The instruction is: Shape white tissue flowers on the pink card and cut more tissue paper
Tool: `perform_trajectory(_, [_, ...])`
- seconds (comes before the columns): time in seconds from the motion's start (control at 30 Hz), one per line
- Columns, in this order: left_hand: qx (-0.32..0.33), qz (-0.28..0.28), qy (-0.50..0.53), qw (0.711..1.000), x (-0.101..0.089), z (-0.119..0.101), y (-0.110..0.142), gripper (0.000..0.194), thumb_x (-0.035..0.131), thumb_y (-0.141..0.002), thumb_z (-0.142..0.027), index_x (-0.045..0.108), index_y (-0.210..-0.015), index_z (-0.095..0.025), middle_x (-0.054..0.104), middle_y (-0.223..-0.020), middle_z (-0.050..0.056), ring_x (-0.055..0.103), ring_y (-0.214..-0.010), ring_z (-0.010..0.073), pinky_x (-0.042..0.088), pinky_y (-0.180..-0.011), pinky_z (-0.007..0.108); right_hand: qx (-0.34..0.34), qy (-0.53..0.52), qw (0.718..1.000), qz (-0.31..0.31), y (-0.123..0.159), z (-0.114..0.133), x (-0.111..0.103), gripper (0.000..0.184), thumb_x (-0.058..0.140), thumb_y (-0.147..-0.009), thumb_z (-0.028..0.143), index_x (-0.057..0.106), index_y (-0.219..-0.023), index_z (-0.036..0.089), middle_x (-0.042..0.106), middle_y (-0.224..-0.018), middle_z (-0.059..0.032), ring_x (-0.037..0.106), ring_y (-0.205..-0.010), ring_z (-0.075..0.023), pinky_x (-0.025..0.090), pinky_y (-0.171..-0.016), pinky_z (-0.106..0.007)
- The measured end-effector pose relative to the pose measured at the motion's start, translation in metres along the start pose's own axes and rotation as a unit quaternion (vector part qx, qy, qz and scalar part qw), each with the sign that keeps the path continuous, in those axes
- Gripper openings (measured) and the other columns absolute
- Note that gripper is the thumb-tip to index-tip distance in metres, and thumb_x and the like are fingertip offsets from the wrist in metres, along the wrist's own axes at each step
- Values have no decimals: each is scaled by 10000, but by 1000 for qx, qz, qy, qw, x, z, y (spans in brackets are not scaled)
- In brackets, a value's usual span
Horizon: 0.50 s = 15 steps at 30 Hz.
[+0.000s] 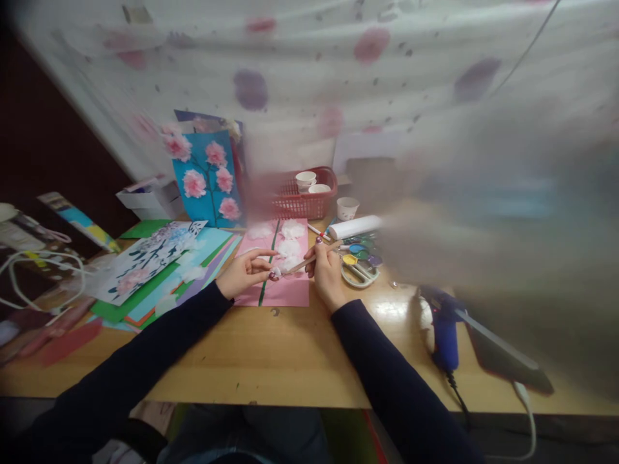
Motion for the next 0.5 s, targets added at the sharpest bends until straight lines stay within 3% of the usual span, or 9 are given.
perform_trajectory(0.13, [42, -42, -80, 995, -10, -11, -3, 439, 663, -659, -126, 520, -1074, -125, 629, -823, 17, 637, -663, 103, 518, -698, 275, -40, 70, 997, 2, -7, 1, -9, 479, 402, -848, 547, 556, -586, 177, 492, -404, 22, 447, -360, -93, 327, -382, -207])
perform_trajectory(0.27, [86, -36, -185, 978, 0, -24, -5, 402, 641, -678, -144, 516, -1060, -140, 652, -787, 18, 643, -696, 130, 508, -715, 287, -88, 144, 986, 1, -8, 3, -10, 507, 372, -868, 549, 574, -586, 179, 516, -419, 11, 471, -374, -102, 345, -414, -217])
perform_trajectory(0.4, [132, -24, -362, 923, 17, -34, -9, 471, 600, -697, -97, 475, -1143, -180, 701, -789, 6, 666, -825, 177, 467, -828, 331, -113, 167, 979, -13, -5, 7, -10, 505, 325, -897, 520, 563, -598, 191, 519, -437, 10, 479, -387, -109, 348, -434, -226])
perform_trajectory(0.5, [134, -3, -432, 892, 27, -32, -16, 509, 599, -702, -93, 452, -1183, -166, 718, -818, 27, 668, -871, 211, 458, -820, 341, -132, 179, 975, -7, -2, 12, -7, 490, 318, -905, 500, 557, -599, 201, 515, -445, 7, 479, -409, -119, 347, -451, -236])
Point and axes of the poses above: each hand's wrist, its own y-axis away from the middle knuckle, its own x-axis out of the palm, z = x × y, the point moved 8 cm from there along -y, towards the middle knuckle
